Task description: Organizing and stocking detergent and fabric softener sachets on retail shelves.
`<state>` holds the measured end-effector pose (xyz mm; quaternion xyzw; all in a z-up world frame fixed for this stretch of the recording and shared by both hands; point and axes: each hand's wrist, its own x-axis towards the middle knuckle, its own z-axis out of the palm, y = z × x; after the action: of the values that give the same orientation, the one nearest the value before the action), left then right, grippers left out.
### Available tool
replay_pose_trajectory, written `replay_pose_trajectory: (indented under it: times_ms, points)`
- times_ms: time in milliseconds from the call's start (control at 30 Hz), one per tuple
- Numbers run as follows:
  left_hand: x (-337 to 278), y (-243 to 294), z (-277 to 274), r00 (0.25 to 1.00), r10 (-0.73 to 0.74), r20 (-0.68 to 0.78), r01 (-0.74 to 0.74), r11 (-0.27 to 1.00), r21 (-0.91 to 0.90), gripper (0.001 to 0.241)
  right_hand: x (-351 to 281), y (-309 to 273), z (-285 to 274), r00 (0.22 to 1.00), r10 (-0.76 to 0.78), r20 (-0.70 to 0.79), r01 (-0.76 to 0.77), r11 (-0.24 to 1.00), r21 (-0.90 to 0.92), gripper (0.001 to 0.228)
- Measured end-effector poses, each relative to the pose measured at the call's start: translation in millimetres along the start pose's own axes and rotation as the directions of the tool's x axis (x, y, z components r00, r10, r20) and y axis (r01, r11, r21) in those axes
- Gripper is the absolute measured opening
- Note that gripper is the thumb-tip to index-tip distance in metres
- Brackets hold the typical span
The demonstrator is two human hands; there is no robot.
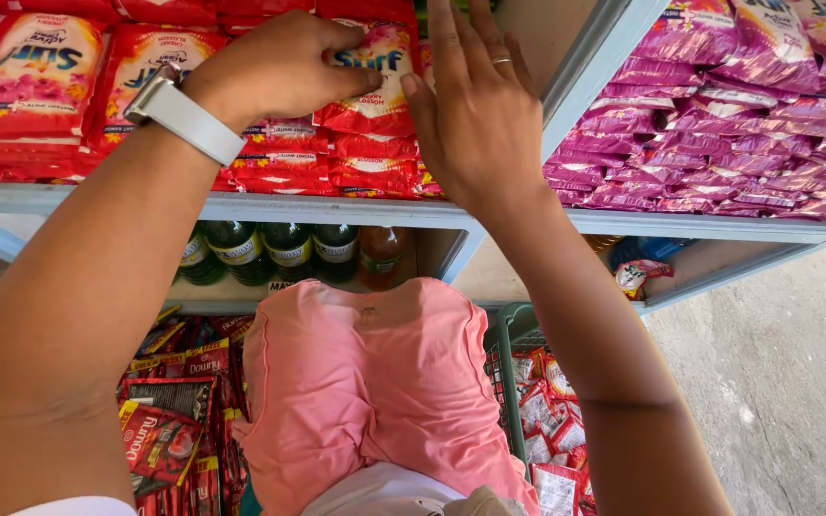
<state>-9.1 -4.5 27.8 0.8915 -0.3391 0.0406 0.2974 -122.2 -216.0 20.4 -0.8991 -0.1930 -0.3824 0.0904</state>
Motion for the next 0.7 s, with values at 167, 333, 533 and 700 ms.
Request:
replay_pose_trajectory:
  times_ms: [167,333,533,700]
  points:
    - [-12,24,5,0.973,0.205,-0.103,-0.171,0.947,0.27,0.047,-5,12,39,0.995,0.057,0.078,-0.036,0.967,-0.254,0.051]
    - [-6,23,47,0.864,0.468,-0.188,-0.391,0.857,0.335,0.045,-6,14,49,0.986,0.144,0.084,-0.119,0.961,-0.252,0.045]
    - [-8,30,35,0.907,0.403,-0.122,-0.387,0.912,0.136,0.052,-9,4,44,0.978,0.202,0.047,-0.189,0.961,-0.201,0.042]
    - [-6,22,43,0.754,0.609,-0.247,-0.517,0.781,0.349,0.047,-52,-6,22,0.991,0.051,-0.122,-0.024,0.977,0.212,0.044]
